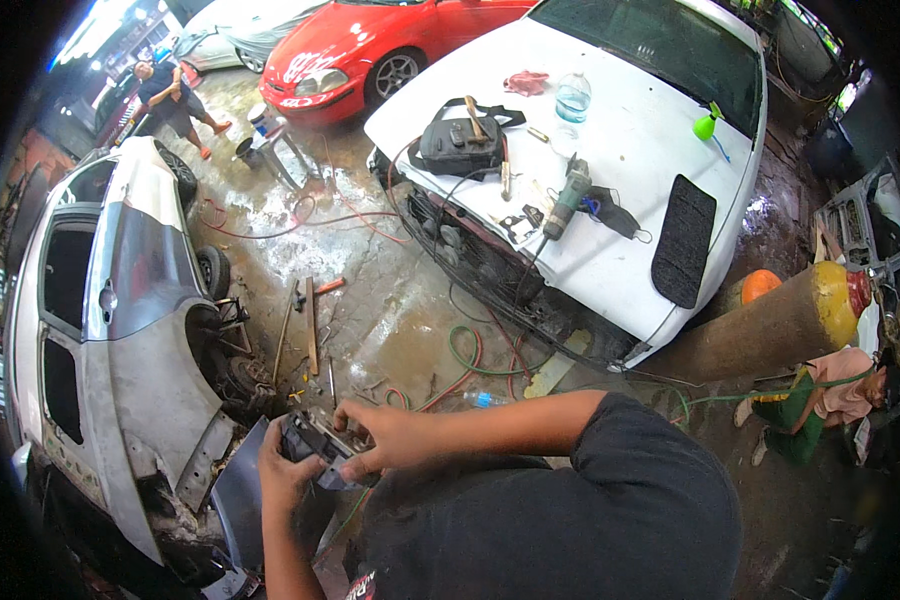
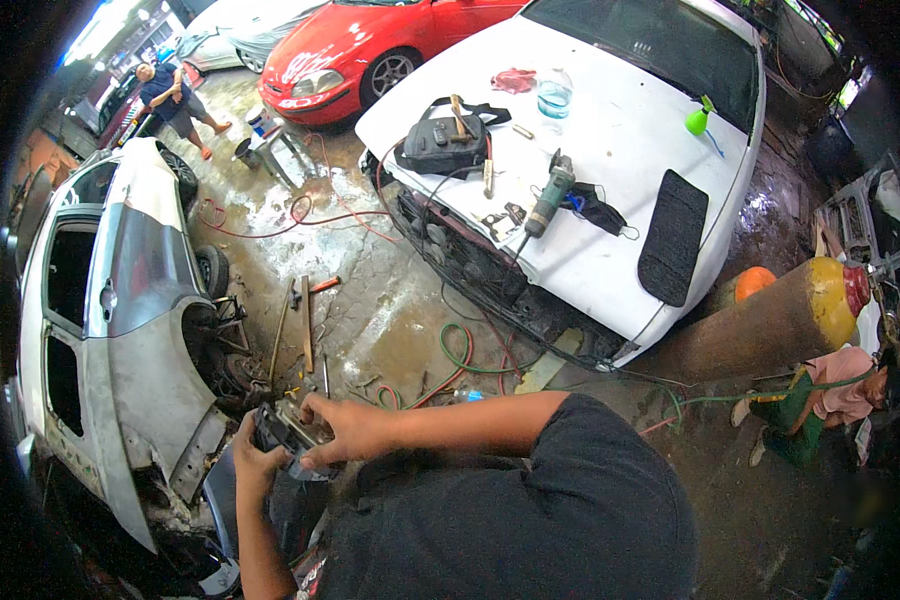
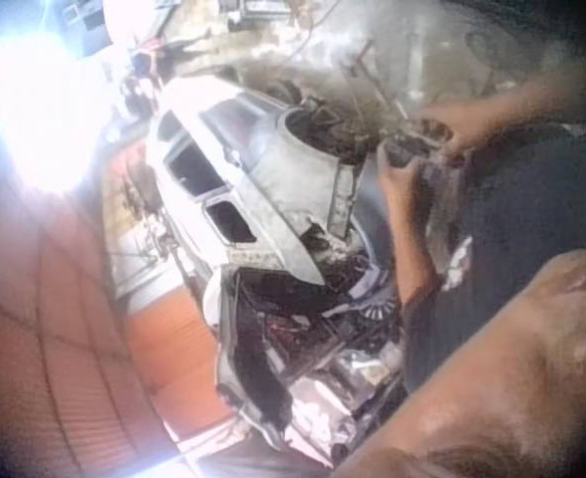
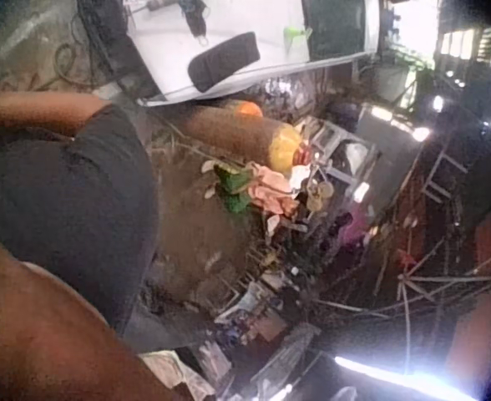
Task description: The person uses a screwdriver to pry apart and manipulate a black plastic car component, likely a door lock actuator. They repeatedly insert the tool into slots to separate sections and inspect the internal mechanism while holding the part in their hands.
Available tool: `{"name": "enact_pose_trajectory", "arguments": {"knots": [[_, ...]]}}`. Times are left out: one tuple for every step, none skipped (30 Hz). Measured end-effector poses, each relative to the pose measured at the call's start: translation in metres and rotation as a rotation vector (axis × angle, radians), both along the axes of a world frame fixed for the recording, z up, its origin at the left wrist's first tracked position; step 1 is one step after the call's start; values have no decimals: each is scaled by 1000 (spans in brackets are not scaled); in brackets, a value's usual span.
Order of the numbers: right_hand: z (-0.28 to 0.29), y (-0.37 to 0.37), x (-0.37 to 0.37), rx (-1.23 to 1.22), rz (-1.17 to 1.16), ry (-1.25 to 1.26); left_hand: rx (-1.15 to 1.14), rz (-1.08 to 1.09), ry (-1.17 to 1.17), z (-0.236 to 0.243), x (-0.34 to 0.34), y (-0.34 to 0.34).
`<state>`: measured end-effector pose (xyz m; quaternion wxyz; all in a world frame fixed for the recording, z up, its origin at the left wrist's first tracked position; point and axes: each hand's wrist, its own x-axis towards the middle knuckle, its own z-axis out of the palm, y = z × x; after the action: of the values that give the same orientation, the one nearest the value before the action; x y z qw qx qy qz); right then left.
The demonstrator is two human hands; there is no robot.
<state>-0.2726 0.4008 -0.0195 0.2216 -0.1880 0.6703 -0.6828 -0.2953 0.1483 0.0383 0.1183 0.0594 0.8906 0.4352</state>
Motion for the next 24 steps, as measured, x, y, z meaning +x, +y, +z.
{"name": "enact_pose_trajectory", "arguments": {"knots": [[-4, 6, 0, -13, -27, -7, 73, 12, -30, -8, -3, 2], [-10, 14, -3, -27, -51, -13, 146, 27, -60, -13, -8, 7], [-19, 21, -8, -43, -72, -20, 216, 46, -89, -16, -11, 8], [-31, 33, -18, -189, -116, -276, 251, 30, -115, -17, -12, 10], [-50, 48, -27, -333, -161, -531, 274, 26, -146, -17, -10, 12], [-75, 64, -29, -574, -217, -630, 297, 22, -181, -15, -6, 14], [-95, 77, -23, -815, -276, -726, 321, 19, -216, -14, -2, 17], [-104, 81, -11, -821, -362, -750, 241, -54, -210, -7, 1, 21], [-112, 80, 4, -824, -438, -778, 231, -99, -202, -11, 3, 23], [-118, 73, 18, -831, -501, -819, 209, -131, -199, -18, 6, 20], [-124, 76, 25, -746, -482, -768, 187, -163, -200, -25, 7, 19], [-124, 73, 30, -676, -439, -736, 162, -205, -160, -27, 8, 17], [-108, 77, 30, -514, -366, -663, 129, -242, -127, -27, 6, 14], [-86, 83, 24, -365, -278, -581, 166, -213, -171, -24, 8, 8], [-71, 84, 20, -251, -237, -494, 218, -193, -200, -24, 10, 3], [-32, 91, 21, -68, -197, -377, 326, -115, -257, -20, 17, 0], [-3, 94, 15, 145, -94, -171, 439, -39, -310, -14, 28, -1], [3, 96, 14, 285, 9, 145, 318, -47, -244, -14, 33, -5], [8, 100, 12, 409, 44, 472, 296, -59, -218, -18, 33, -11], [24, 99, 15, 529, 140, 474, 277, -75, -191, -24, 33, -19], [47, 107, 16, 650, 240, 479, 262, -91, -160, -29, 34, -15], [62, 105, 18, 678, 258, 501, 234, -90, -82, -29, 35, -17], [73, 102, 19, 714, 267, 522, 219, -94, -94, -28, 33, -17], [80, 96, 16, 749, 304, 555, 210, -69, -101, -26, 36, -19]]}}
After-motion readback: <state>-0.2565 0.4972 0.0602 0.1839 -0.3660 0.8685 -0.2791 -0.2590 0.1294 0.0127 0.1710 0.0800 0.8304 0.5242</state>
